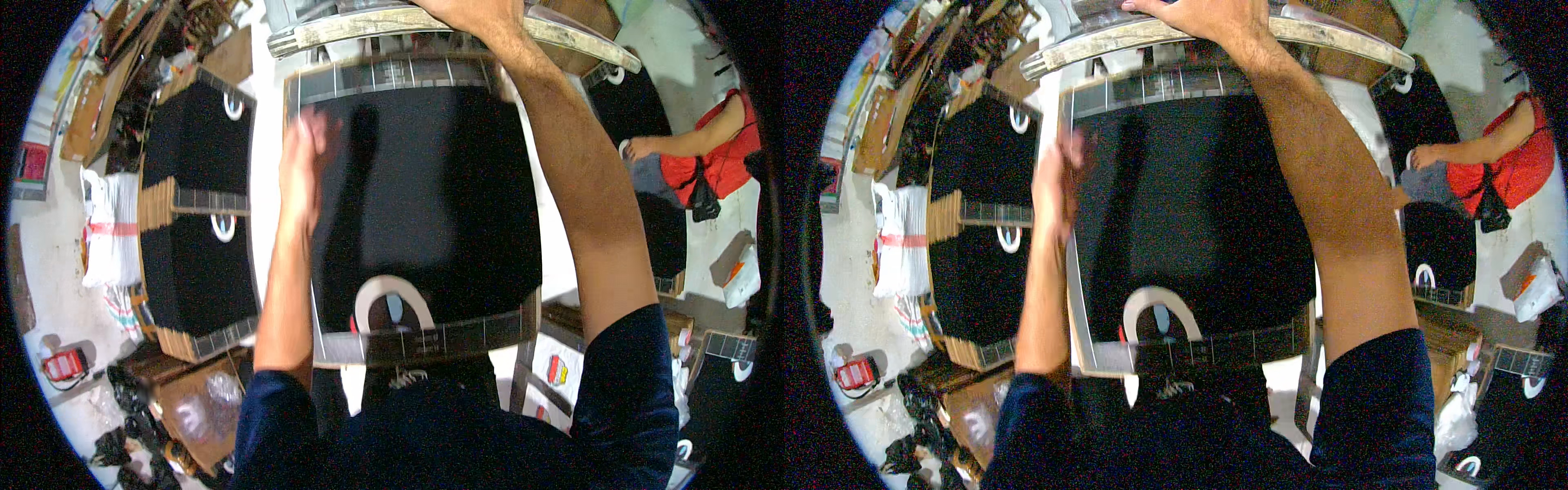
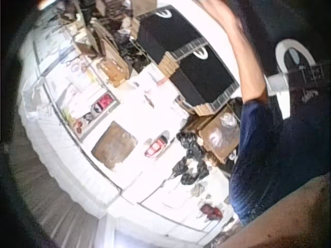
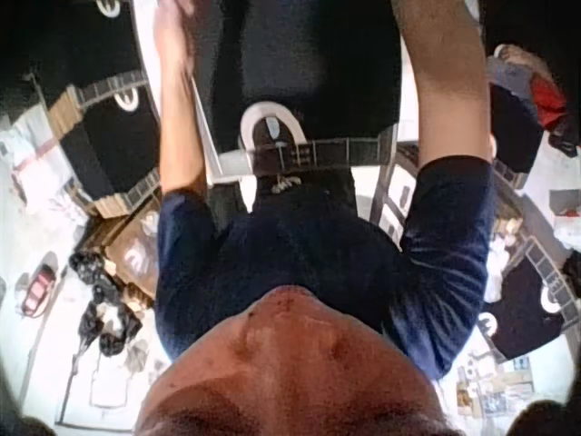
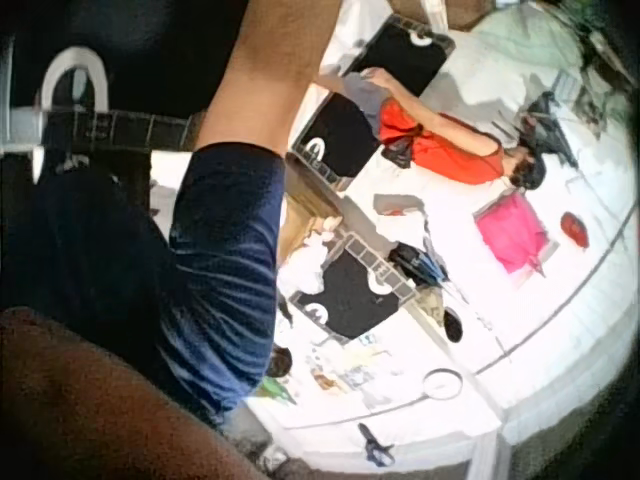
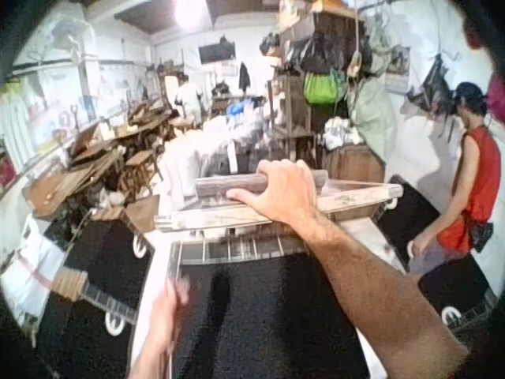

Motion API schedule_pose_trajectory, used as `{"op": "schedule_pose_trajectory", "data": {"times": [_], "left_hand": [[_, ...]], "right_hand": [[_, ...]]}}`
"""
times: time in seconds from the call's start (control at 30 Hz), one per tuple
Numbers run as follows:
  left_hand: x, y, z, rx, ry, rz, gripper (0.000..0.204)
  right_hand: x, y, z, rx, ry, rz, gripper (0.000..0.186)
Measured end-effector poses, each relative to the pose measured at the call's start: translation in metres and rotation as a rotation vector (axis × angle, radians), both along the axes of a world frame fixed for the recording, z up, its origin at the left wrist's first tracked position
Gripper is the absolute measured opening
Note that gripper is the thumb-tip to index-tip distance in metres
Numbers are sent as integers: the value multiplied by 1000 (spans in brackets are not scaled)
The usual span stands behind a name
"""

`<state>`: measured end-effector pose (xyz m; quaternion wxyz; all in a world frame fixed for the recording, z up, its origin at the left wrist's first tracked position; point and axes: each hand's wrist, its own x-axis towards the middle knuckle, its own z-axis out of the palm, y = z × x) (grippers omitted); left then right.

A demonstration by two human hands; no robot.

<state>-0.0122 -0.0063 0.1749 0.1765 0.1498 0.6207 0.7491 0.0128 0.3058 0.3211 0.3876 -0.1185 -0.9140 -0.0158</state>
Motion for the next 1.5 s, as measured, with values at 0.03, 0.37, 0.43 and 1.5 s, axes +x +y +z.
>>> {"op": "schedule_pose_trajectory", "data": {"times": [0.03, 0.37, 0.43, 1.5], "left_hand": [[-7, 30, 13, 306, -135, -63, 70], [17, 60, -121, -347, -694, 381, 55], [14, 53, -150, -447, -686, 445, 50], [-5, -7, -114, -546, -691, -157, 69]], "right_hand": [[9, -7, -27, 47, 180, 100, 70], [113, -66, -236, -230, -80, 144, 43], [131, -47, -244, -285, 13, 168, 42], [277, 36, -789, -1513, -896, 57, 73]]}}
